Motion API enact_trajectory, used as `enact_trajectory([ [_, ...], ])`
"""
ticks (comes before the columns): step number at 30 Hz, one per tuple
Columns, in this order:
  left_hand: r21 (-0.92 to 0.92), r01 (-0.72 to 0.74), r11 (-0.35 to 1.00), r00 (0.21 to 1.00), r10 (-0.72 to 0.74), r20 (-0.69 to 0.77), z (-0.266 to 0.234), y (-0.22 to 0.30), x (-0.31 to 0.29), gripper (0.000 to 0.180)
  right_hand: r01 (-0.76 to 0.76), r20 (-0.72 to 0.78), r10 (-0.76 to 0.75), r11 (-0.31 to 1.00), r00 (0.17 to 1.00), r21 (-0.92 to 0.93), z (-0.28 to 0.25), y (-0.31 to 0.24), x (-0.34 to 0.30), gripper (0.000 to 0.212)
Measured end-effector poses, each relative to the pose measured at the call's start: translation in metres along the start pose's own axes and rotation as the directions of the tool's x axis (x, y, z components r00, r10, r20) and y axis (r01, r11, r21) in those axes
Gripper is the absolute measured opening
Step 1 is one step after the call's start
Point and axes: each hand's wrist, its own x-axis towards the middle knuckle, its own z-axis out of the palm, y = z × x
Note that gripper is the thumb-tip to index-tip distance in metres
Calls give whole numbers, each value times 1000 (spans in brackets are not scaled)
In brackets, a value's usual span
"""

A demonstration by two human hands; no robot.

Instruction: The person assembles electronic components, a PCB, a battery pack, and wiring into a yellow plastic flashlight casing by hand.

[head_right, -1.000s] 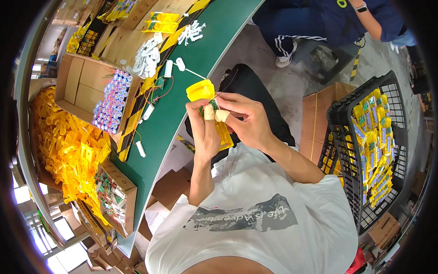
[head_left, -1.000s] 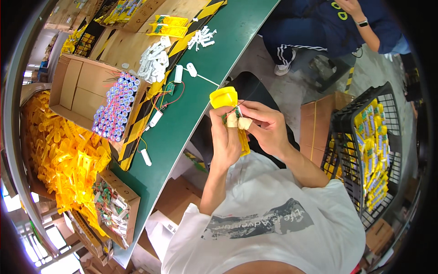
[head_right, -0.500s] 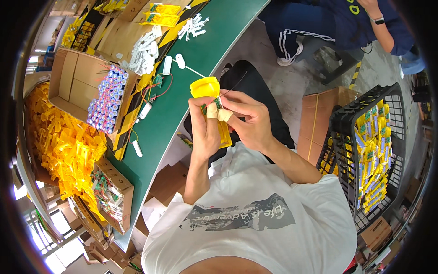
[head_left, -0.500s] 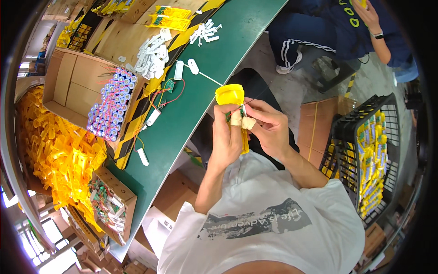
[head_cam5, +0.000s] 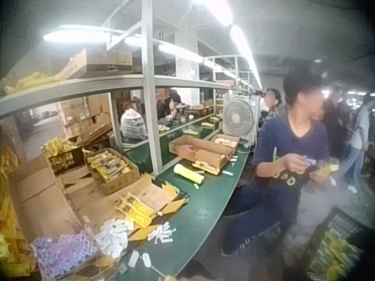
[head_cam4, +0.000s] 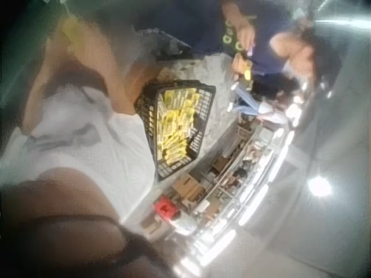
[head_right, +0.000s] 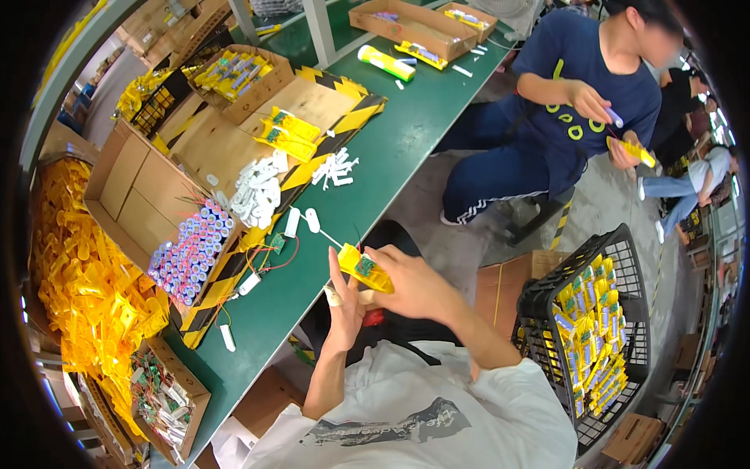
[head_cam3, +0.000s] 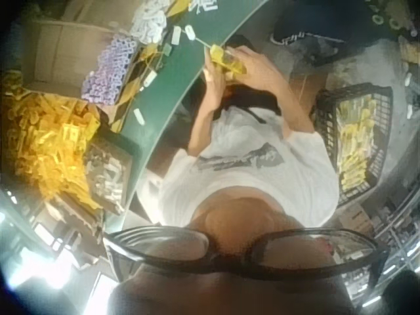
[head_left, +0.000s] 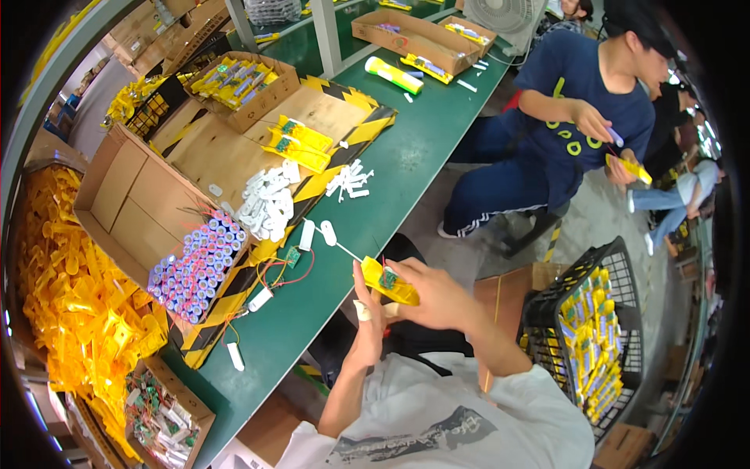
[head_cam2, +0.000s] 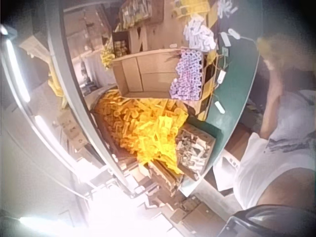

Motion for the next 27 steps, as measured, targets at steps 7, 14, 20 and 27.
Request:
enact_trajectory([
  [7, 33, 85, 996, 996, -85, 0, -15, -13, -26, 82, 27, -169, -61, 980, 984, -196, -63, 58, 172, 48],
  [14, 204, 362, 909, 919, -311, -244, -49, -76, -78, 66, -158, -331, -20, 851, 943, -501, -47, 99, 354, 51],
  [20, 392, 409, 824, 834, -162, -527, -73, -79, -120, 46, -200, -328, 53, 878, 943, -434, 3, 83, 390, 52],
  [27, 498, 254, 829, 921, -52, -385, -65, 2, -123, 44, 147, -455, -207, 975, 866, -165, -8, 121, 347, 43],
])
